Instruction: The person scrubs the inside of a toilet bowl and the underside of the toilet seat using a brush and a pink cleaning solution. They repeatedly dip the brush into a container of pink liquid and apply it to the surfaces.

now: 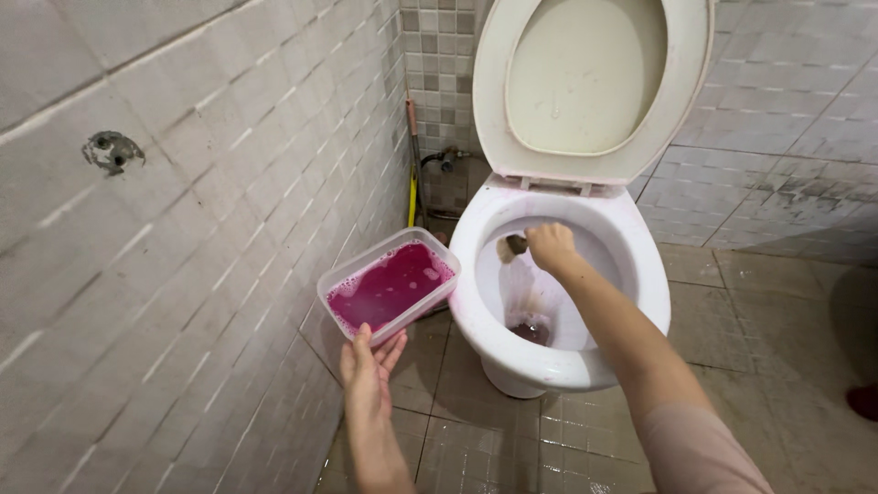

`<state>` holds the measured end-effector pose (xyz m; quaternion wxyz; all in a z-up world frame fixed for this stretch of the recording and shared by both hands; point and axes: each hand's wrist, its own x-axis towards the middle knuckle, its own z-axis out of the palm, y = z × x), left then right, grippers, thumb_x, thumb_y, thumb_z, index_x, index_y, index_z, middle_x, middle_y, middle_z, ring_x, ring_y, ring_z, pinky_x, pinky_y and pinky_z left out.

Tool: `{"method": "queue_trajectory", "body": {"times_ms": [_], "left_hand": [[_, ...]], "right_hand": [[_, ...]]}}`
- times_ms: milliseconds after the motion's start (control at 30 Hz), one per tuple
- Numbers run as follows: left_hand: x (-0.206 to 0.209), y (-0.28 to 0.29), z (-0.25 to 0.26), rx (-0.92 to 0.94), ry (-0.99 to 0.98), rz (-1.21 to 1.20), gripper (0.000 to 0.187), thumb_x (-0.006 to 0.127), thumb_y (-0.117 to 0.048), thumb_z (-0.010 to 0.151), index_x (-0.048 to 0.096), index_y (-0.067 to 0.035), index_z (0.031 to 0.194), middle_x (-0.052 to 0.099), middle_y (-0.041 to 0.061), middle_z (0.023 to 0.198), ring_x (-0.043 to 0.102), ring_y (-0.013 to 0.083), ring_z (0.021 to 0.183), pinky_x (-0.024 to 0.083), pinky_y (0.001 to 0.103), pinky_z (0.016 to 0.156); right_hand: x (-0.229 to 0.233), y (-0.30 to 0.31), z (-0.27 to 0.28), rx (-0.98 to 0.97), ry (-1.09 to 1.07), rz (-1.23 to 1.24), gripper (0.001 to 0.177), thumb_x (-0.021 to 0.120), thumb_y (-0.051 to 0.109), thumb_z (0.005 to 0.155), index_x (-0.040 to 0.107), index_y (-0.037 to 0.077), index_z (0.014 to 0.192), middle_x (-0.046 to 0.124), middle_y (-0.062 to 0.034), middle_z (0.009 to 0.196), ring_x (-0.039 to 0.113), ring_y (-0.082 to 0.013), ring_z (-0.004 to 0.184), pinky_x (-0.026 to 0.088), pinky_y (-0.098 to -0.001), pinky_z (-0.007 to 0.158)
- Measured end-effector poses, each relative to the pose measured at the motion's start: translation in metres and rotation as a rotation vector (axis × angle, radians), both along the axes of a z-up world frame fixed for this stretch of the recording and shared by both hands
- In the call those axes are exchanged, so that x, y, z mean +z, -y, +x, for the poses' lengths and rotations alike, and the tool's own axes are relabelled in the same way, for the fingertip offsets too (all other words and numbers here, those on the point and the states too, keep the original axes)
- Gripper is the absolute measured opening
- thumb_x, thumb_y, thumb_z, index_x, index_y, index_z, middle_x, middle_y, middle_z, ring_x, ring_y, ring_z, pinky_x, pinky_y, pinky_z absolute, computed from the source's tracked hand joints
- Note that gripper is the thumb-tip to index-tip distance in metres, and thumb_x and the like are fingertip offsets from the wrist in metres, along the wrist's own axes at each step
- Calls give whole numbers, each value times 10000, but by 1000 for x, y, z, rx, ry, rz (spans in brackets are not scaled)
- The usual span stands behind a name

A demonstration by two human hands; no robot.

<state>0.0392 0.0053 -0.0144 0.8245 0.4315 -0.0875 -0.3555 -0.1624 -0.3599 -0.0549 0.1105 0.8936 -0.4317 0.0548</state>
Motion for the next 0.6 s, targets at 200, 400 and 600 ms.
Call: {"method": "queue_trajectory", "body": {"times_ms": [200,400,600], "left_hand": [[-1,1,1,-20,-14,29,365,540,-271,941,451,34,1121,622,221,1052,687,325,902,597,446,846],[9,-3,-3,-52,14,46,379,524,-279,944,455,37,1142,631,229,1053,696,310,904,569,422,840],[9,-3,-5,-41,10,52,371,531,-270,946,451,42,1130,629,226,1048,695,307,896,588,417,836]], "right_hand": [[-12,-8,15,16,-41,-43,153,597,113,846,728,137,922,729,-107,878,724,-271,824,574,-403,681],[9,-78,8,286,-200,259,239,603,128,827,713,205,1024,710,-134,874,693,-340,828,537,-473,706],[42,-95,-12,394,-438,468,221,709,209,743,733,234,961,715,-85,873,685,-300,851,533,-438,738]]}}
